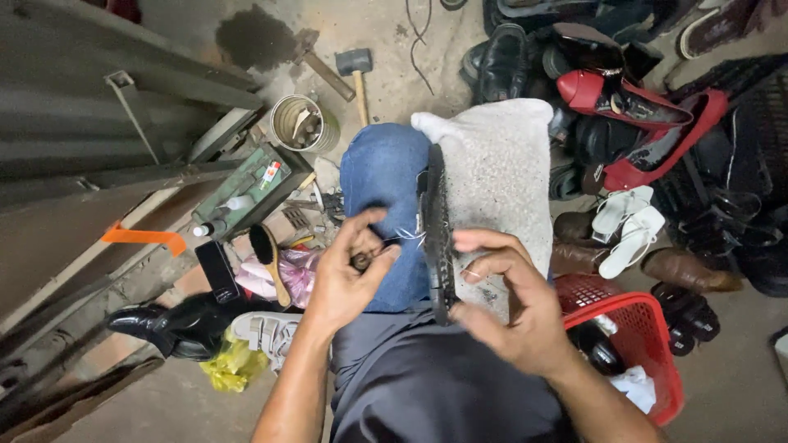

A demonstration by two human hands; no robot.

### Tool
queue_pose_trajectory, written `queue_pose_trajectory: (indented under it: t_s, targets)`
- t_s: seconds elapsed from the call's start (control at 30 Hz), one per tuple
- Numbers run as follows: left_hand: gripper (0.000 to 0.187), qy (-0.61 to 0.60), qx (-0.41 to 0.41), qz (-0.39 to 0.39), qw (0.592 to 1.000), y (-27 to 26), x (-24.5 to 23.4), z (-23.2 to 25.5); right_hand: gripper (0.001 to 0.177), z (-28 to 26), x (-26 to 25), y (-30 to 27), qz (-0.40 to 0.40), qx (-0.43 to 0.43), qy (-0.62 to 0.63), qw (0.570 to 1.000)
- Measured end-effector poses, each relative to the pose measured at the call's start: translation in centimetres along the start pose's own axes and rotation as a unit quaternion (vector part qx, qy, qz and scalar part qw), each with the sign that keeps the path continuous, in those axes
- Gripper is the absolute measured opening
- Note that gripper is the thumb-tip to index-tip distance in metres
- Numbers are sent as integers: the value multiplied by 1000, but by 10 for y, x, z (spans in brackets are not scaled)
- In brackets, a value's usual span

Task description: The person sits on the floor and sews a black shoe resting on their lap using a needle and thread. They repeatedly push the needle through the shoe's sole and pull the thread to secure the stitching.

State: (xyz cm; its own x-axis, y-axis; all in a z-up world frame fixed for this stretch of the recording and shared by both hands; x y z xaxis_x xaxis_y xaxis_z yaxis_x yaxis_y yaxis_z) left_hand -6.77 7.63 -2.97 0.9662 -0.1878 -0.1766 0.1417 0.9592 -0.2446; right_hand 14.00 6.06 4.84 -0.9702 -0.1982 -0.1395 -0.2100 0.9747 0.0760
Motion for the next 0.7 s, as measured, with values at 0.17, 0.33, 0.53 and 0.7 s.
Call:
queue_pose_trajectory:
  t_s: [0.17, 0.33, 0.53, 0.7]
  targets:
    - [14, 0, -24, -47, 999, 8, 21, 8, 77, 5, 16, -11, 2, 18, -226, 974]
    - [19, -113, 44, -154, 981, 4, 51, 17, 74, 28, -7, -18, 54, -12, -368, 928]
    - [23, 32, 110, 40, 993, -7, 64, 28, 69, 34, -11, -2, 41, -17, -289, 956]
    - [39, 127, 218, 95, 963, -17, 55, 48, 68, 38, -10, -6, 42, -53, -310, 948]
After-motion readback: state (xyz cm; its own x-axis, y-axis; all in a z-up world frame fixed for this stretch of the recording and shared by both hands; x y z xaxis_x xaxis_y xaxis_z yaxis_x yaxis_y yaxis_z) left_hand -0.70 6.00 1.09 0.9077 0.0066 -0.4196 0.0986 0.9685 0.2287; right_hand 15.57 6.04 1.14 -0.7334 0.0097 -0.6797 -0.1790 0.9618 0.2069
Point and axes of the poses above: each hand's wrist, its own y-axis towards the middle knuckle, its own x-axis out of the palm, z = x × y, the point moved 7 cm from there along y, towards the middle knuckle, and after that the axes turned 1 degree about -x, right-handed, at the moved point
